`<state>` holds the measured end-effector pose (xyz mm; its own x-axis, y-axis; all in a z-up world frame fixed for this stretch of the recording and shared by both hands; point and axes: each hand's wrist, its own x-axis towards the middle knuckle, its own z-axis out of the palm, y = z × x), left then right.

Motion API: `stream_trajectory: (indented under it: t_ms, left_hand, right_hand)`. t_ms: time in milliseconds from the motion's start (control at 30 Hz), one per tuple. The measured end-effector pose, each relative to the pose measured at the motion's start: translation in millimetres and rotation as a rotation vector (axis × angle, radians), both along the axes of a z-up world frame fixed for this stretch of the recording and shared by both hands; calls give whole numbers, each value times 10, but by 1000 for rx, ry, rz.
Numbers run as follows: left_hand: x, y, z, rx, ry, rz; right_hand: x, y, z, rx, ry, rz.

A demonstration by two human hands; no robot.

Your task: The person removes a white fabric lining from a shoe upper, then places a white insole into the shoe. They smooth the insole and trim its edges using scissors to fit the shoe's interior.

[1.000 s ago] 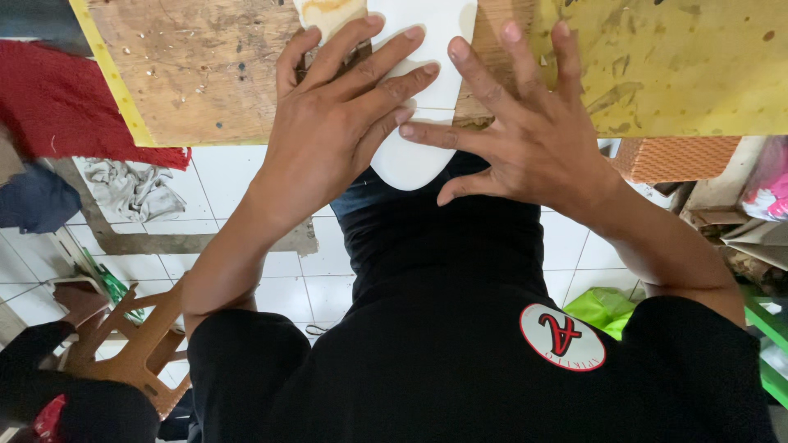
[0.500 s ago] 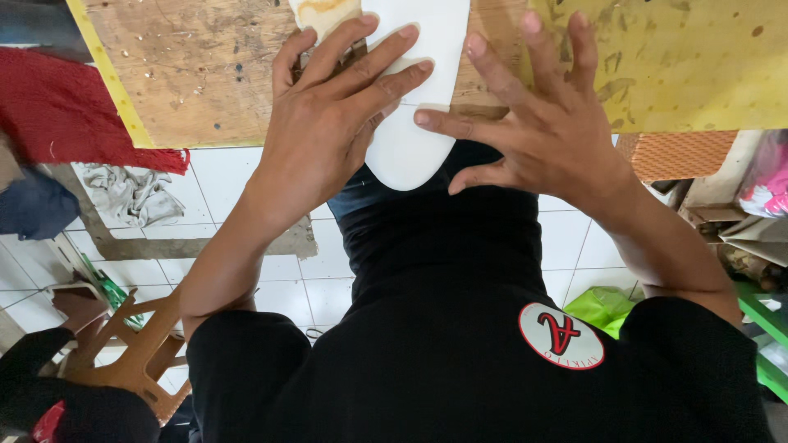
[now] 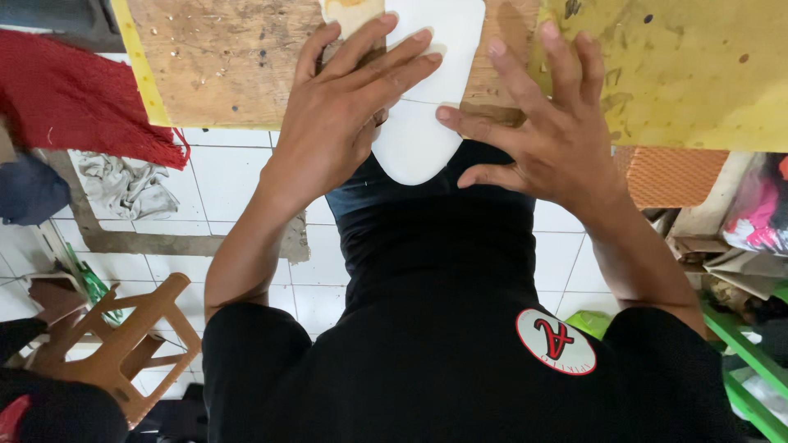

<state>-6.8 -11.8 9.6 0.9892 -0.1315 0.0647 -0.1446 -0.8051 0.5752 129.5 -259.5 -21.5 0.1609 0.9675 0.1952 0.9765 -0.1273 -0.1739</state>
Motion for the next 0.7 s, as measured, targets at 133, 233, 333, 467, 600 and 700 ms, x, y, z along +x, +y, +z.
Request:
stream_trajectory:
  t_ms: [133,233,333,467,600,700]
  left_hand:
    - [-99,-112,38,-349,-128,227]
    - [-244,-353,-99,-56,-236,595]
    - [-300,-569,-215,91,-223,716]
    - [-263,-741,-210,28,-202,801]
    - [-238,-787,-187,-108,-202,846]
    - [-214,-793,-134,-189,-195,815]
  right_hand:
    - [1,40,73,23,-11,22]
    - [-43,83,139,55,29,-14]
    - [-53,141,209,56,16,-28]
    - [-85,133,189,92,142,-115]
    - [-151,136,156,126,154,-212]
    - [-202,150,157,142,160,-260]
